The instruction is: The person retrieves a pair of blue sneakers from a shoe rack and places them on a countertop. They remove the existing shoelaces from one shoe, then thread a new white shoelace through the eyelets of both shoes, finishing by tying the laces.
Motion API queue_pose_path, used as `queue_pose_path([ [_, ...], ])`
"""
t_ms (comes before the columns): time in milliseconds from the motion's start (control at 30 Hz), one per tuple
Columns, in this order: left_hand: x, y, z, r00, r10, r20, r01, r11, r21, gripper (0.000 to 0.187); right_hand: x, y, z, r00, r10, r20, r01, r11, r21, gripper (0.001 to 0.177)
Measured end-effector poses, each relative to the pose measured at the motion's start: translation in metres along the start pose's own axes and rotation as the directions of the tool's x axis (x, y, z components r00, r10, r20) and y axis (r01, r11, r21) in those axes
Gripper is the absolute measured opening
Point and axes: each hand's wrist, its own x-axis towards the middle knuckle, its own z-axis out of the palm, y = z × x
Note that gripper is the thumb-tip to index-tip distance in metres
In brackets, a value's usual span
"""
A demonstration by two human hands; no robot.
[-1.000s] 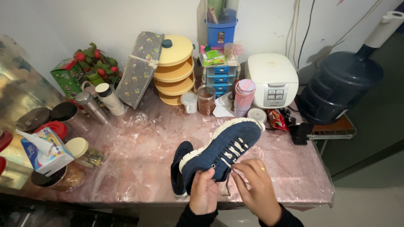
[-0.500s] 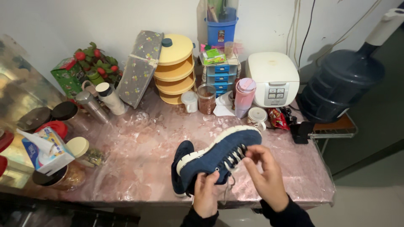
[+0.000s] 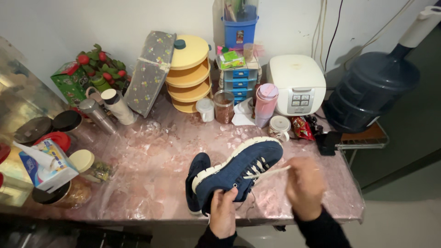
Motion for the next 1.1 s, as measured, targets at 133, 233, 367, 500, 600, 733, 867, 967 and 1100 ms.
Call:
queue_pose_path([
  [133, -0.002, 0.005, 0.004, 0.989, 0.038, 0.141, -0.068, 0.976, 0.209, 0.029, 0.024, 0.004, -0.010, 0.987, -0.106, -0.119, 0.099, 0.993, -0.065, 0.023],
  [233, 0.004, 0.017, 0.015, 0.999, 0.001, 0.055, -0.004, 0.998, 0.060, 0.023, 0.024, -0.003, -0.016, 0.983, 0.181, 0.032, -0.184, 0.954, 0.237, 0.039],
  [367, 0.014, 0.053, 0.029, 0.986, -0.151, 0.072, 0.162, 0.970, -0.182, 0.033, 0.001, -0.022, -0.018, 0.984, 0.163, 0.077, -0.173, 0.973, 0.155, 0.048],
  [500, 0.007, 0.067, 0.046, 0.955, -0.283, 0.087, 0.295, 0.935, -0.199, 0.029, -0.019, -0.020, 0.003, 0.911, -0.329, 0.248, 0.290, 0.940, 0.181, 0.041],
  [600, 0.003, 0.075, 0.060, 0.931, -0.349, 0.108, 0.364, 0.912, -0.189, 0.031, -0.016, -0.012, 0.021, 0.917, -0.331, 0.222, 0.305, 0.941, 0.147, 0.037],
  [733, -0.001, 0.079, 0.062, 0.929, -0.363, 0.072, 0.369, 0.922, -0.116, 0.028, -0.008, -0.008, 0.025, 0.908, -0.298, 0.294, 0.252, 0.950, 0.185, 0.036],
  [867, -0.003, 0.076, 0.059, 0.956, -0.278, 0.095, 0.290, 0.945, -0.152, 0.023, -0.005, -0.004, 0.027, 0.868, -0.304, 0.392, 0.250, 0.950, 0.185, 0.037],
  [967, -0.008, 0.078, 0.054, 0.964, -0.257, 0.070, 0.265, 0.953, -0.147, 0.026, -0.001, 0.007, 0.034, 0.861, -0.327, 0.389, 0.265, 0.942, 0.207, 0.033],
  [1100, -0.016, 0.080, 0.044, 0.986, -0.159, 0.040, 0.163, 0.978, -0.126, 0.030, 0.010, 0.034, 0.040, 0.925, -0.294, 0.239, 0.280, 0.956, 0.091, 0.038],
])
